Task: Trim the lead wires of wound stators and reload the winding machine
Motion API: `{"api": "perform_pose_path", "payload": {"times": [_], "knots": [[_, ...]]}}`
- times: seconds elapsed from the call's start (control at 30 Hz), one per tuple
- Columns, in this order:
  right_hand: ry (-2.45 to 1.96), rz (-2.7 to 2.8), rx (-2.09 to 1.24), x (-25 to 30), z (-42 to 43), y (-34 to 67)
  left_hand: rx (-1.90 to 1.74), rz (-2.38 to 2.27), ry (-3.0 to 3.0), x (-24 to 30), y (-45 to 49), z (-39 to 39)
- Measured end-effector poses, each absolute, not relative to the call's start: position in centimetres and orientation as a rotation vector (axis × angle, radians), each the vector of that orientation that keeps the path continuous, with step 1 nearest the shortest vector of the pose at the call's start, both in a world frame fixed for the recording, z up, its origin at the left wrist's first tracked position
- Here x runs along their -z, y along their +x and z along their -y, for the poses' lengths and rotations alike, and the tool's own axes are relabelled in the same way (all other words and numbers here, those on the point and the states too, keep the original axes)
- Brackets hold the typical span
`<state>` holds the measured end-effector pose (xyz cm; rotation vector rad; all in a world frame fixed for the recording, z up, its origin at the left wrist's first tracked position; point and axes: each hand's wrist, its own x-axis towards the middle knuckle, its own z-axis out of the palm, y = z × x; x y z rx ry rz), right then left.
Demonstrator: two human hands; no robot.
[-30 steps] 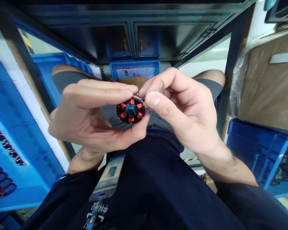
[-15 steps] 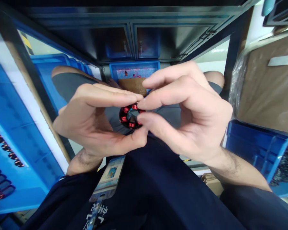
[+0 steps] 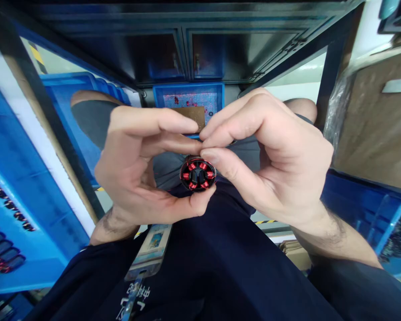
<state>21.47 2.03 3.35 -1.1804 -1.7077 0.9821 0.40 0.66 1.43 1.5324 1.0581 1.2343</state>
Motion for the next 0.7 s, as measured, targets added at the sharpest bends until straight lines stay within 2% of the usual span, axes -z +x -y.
{"api": "perform_pose_path", "payload": {"times": [0.17,0.27,0.43,0.5,0.7], "knots": [[-1.139,1.646,-0.936,-3.1,-2.6,20.6,-1.085,-1.076,1.594,0.5,-0.9,-0.7],[-1.183,1.541,-1.007,-2.4,-2.0,20.7,-1.123,-1.027,1.661,1.7,-2.0,-0.7],[-1.087,1.187,-1.568,-0.9,-0.4,20.9,-1.197,-0.966,1.702,1.8,-3.3,-1.1],[-1.076,1.09,-1.681,-0.4,0.3,20.4,-1.132,-1.053,1.748,1.2,-3.3,-1.0],[-1.163,0.858,-1.566,0.1,1.2,18.4,-1.097,-1.394,1.848,-0.7,-1.4,0.2]]}}
